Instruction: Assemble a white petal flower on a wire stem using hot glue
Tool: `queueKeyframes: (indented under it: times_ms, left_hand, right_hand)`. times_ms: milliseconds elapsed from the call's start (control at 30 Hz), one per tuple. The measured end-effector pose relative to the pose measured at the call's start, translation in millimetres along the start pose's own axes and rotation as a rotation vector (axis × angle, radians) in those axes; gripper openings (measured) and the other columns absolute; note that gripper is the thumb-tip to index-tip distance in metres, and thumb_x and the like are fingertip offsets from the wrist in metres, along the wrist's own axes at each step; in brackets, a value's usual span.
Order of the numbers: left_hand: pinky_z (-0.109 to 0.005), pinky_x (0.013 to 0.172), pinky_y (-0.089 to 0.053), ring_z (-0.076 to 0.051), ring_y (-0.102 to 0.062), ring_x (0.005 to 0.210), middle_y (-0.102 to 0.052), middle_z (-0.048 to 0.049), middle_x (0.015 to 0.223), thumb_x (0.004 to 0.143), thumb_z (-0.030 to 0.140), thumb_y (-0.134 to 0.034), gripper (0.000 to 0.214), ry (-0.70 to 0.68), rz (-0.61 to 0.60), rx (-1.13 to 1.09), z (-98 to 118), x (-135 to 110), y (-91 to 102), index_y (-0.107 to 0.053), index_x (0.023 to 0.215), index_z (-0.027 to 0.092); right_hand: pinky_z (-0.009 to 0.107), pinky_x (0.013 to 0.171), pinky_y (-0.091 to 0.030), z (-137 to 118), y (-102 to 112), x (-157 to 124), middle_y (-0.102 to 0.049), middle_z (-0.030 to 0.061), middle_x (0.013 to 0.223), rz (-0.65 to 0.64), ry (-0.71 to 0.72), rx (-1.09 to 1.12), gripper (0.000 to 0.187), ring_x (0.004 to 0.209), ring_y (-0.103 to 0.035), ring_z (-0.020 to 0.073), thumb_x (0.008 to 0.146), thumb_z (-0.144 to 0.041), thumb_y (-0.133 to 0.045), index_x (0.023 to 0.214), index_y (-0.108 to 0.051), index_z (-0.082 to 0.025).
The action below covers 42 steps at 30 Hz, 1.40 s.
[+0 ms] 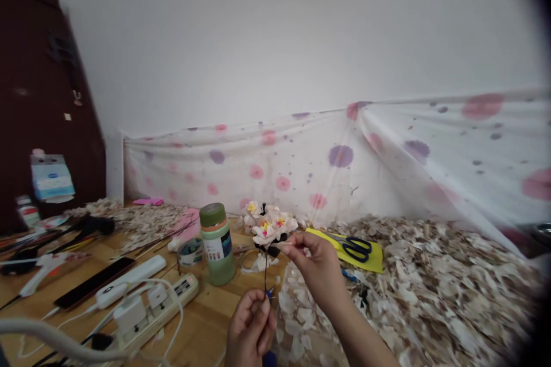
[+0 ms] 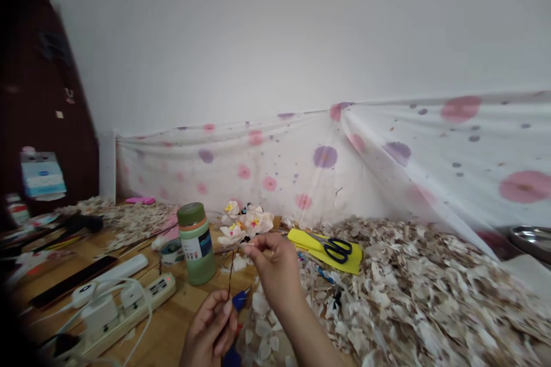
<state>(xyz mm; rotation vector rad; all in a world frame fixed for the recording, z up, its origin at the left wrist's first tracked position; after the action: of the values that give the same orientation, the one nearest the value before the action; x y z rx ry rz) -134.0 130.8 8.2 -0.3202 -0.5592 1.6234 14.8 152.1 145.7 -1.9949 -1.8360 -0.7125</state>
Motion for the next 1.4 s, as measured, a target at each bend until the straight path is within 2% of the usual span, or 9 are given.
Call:
queueKeyframes:
  times_ms: [100, 233, 467, 567, 767, 1067, 1200, 1400]
  left_hand:
    - [-0.011, 0.033, -0.013, 0.003, -0.024, 0.027, -0.061, 0.0023, 0.045, 0.057, 0.047, -0.08, 0.041, 0.018, 0.006, 0.007, -5, -2, -0.7, -0.058, 0.073, 0.017]
    - [-0.01, 0.034, -0.013, 0.003, -0.026, 0.027, -0.06, 0.0021, 0.044, 0.056, 0.047, -0.081, 0.041, 0.009, 0.036, 0.022, -4, -3, -0.3, -0.058, 0.074, 0.017]
    - [-0.012, 0.034, -0.014, 0.001, -0.026, 0.028, -0.059, 0.0025, 0.045, 0.057, 0.048, -0.079, 0.042, 0.002, 0.032, 0.064, -2, -1, 3.0, -0.058, 0.075, 0.018]
    - [-0.013, 0.034, -0.016, 0.001, -0.027, 0.029, -0.06, 0.0025, 0.047, 0.058, 0.048, -0.078, 0.041, 0.007, 0.013, 0.088, -4, 0, 3.0, -0.058, 0.076, 0.018]
    - [-0.013, 0.036, -0.019, 0.001, -0.028, 0.03, -0.059, 0.0038, 0.047, 0.06, 0.047, -0.078, 0.038, -0.002, 0.024, 0.089, -3, -4, 4.7, -0.058, 0.077, 0.018]
    - [-0.012, 0.036, -0.02, 0.0, -0.03, 0.032, -0.06, 0.0031, 0.049, 0.062, 0.044, -0.077, 0.035, -0.01, 0.024, 0.117, 3, -4, 2.8, -0.059, 0.078, 0.018]
    - [-0.012, 0.035, -0.018, 0.0, -0.029, 0.032, -0.059, 0.0034, 0.048, 0.06, 0.046, -0.077, 0.037, -0.01, 0.026, 0.12, 3, -5, 2.2, -0.059, 0.076, 0.018]
    - [-0.011, 0.036, -0.019, 0.001, -0.029, 0.033, -0.06, 0.0033, 0.05, 0.064, 0.043, -0.076, 0.034, 0.011, 0.012, 0.116, -1, -6, 2.2, -0.059, 0.08, 0.018]
  right_hand:
    - [0.025, 0.066, -0.04, -7, -8, -3, -0.065, 0.0011, 0.069, -0.014, 0.052, -0.113, 0.006, 0.069, -0.058, 0.0164, 0.074, -0.02, -0.064, 0.069, -0.065, -0.017]
    - [0.025, 0.069, -0.038, -8, -12, -7, -0.065, 0.0013, 0.073, -0.057, 0.106, -0.242, 0.01, 0.074, -0.057, 0.0165, 0.079, -0.012, -0.06, 0.072, -0.064, -0.017]
    - [0.027, 0.07, -0.036, -19, -15, -11, -0.063, 0.0027, 0.076, -0.073, 0.179, -0.426, 0.012, 0.078, -0.053, 0.0182, 0.08, -0.01, -0.057, 0.073, -0.062, -0.018]
    - [0.027, 0.068, -0.036, -18, -17, -12, -0.061, 0.0034, 0.075, -0.081, 0.168, -0.481, 0.013, 0.076, -0.052, 0.0183, 0.081, -0.01, -0.054, 0.073, -0.061, -0.017]
    - [0.026, 0.067, -0.036, -20, -14, -13, -0.06, 0.0025, 0.074, -0.05, 0.165, -0.444, 0.012, 0.075, -0.053, 0.018, 0.078, -0.007, -0.055, 0.074, -0.06, -0.018]
    - [0.028, 0.072, -0.039, -28, -7, -15, -0.062, 0.0028, 0.076, 0.031, 0.227, -0.358, 0.007, 0.078, -0.053, 0.0184, 0.08, -0.015, -0.061, 0.074, -0.059, -0.018]
    - [0.026, 0.067, -0.038, -25, -5, -13, -0.06, 0.0017, 0.072, 0.024, 0.185, -0.306, 0.01, 0.072, -0.052, 0.0168, 0.08, -0.014, -0.058, 0.072, -0.058, -0.018]
    - [0.025, 0.067, -0.036, -24, -6, -14, -0.059, 0.0018, 0.072, 0.033, 0.2, -0.317, 0.01, 0.072, -0.051, 0.0166, 0.079, -0.011, -0.058, 0.071, -0.056, -0.017]
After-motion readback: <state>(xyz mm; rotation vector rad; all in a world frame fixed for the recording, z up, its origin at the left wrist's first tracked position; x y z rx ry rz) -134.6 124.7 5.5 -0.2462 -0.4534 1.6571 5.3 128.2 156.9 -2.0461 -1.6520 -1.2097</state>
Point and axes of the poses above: each hand's wrist, its own x-axis towards the middle knuckle, its own y-axis out of the back of the hand, z = x × y, the point moved 9 cm from there along x, towards the middle knuckle
